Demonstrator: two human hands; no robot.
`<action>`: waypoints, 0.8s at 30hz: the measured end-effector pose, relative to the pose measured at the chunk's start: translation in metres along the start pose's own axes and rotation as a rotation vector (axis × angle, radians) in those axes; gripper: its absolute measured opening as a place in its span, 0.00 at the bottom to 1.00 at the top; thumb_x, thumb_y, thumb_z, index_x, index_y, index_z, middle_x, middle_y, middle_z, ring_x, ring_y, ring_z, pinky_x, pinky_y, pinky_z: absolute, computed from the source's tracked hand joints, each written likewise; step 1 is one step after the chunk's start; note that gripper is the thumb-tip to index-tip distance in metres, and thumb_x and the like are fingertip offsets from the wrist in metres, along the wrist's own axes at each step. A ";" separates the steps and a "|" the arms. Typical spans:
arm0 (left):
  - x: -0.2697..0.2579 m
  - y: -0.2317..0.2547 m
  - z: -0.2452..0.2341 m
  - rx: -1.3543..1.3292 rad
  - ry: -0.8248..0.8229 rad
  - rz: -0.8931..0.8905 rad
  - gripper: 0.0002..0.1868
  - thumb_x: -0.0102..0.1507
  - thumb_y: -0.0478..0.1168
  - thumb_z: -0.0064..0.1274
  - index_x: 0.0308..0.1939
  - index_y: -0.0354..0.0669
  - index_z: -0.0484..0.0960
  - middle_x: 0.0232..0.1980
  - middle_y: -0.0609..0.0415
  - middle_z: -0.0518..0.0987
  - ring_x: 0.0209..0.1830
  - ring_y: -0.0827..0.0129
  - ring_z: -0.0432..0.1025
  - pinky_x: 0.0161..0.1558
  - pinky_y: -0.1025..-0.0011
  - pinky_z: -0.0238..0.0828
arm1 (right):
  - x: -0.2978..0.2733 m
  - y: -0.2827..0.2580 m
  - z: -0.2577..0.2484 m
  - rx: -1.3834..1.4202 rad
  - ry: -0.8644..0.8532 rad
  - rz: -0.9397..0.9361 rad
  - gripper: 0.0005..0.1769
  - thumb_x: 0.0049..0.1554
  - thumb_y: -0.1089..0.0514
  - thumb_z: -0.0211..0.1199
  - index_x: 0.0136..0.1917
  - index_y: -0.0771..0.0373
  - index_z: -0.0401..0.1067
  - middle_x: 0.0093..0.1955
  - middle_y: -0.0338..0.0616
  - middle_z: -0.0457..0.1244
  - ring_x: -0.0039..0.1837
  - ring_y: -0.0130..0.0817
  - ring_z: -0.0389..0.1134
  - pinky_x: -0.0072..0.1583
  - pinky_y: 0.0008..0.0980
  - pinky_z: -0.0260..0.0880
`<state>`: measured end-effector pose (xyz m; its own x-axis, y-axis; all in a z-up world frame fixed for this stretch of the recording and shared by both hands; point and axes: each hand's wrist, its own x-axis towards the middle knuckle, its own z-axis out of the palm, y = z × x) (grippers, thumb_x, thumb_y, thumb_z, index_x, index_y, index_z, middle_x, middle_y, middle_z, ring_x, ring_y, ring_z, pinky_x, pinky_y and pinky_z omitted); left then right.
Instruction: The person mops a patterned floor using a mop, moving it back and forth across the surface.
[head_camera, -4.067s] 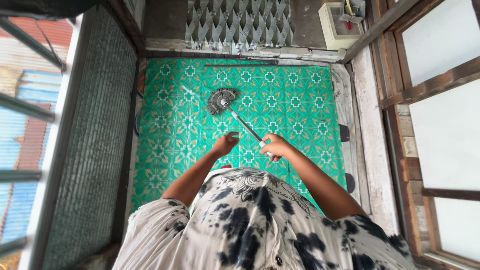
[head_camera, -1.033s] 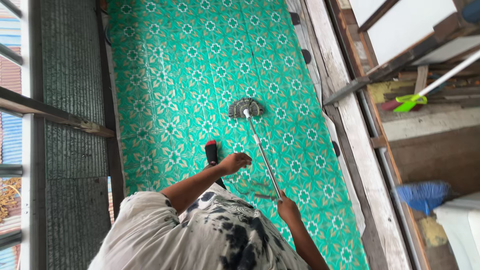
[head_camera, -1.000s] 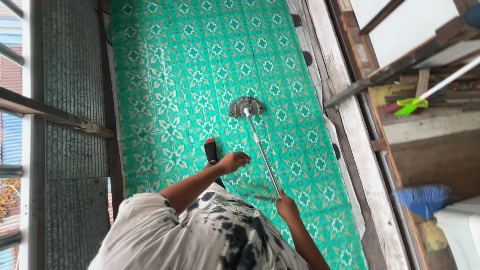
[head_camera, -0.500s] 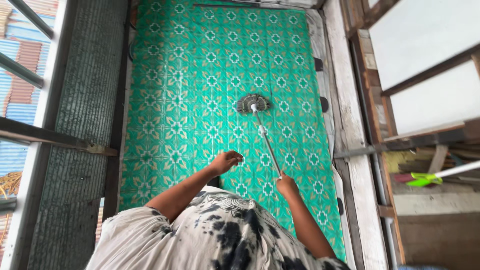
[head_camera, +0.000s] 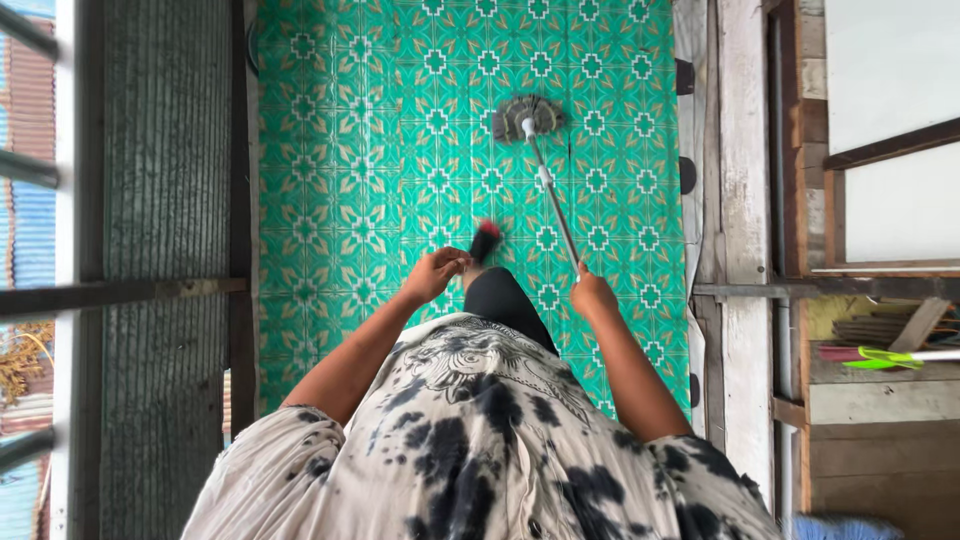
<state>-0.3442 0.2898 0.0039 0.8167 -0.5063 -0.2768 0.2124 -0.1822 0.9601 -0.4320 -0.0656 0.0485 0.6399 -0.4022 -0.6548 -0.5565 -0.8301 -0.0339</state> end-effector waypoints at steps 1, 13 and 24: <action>0.010 0.004 -0.003 0.004 0.002 -0.039 0.15 0.70 0.39 0.47 0.57 0.35 0.82 0.50 0.48 0.86 0.47 0.67 0.79 0.53 0.69 0.77 | 0.015 -0.003 -0.007 0.015 -0.006 -0.002 0.37 0.63 0.48 0.52 0.83 0.45 0.49 0.61 0.61 0.68 0.62 0.59 0.70 0.62 0.54 0.71; 0.211 0.071 -0.055 -0.038 0.128 -0.136 0.17 0.70 0.43 0.49 0.58 0.36 0.80 0.52 0.50 0.86 0.47 0.68 0.79 0.53 0.68 0.76 | 0.238 -0.104 -0.193 0.051 -0.040 -0.014 0.36 0.63 0.52 0.46 0.84 0.44 0.47 0.66 0.57 0.65 0.65 0.57 0.69 0.62 0.51 0.71; 0.324 0.150 -0.079 0.097 0.179 -0.029 0.17 0.68 0.42 0.48 0.57 0.38 0.80 0.53 0.49 0.85 0.56 0.64 0.79 0.55 0.66 0.76 | 0.374 -0.189 -0.314 -0.089 -0.017 -0.090 0.39 0.59 0.60 0.53 0.82 0.50 0.48 0.68 0.54 0.64 0.68 0.53 0.67 0.64 0.51 0.70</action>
<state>-0.0053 0.1647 0.0612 0.8951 -0.3437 -0.2842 0.1915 -0.2793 0.9409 0.0784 -0.1802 0.0468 0.6755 -0.3180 -0.6652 -0.4473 -0.8940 -0.0269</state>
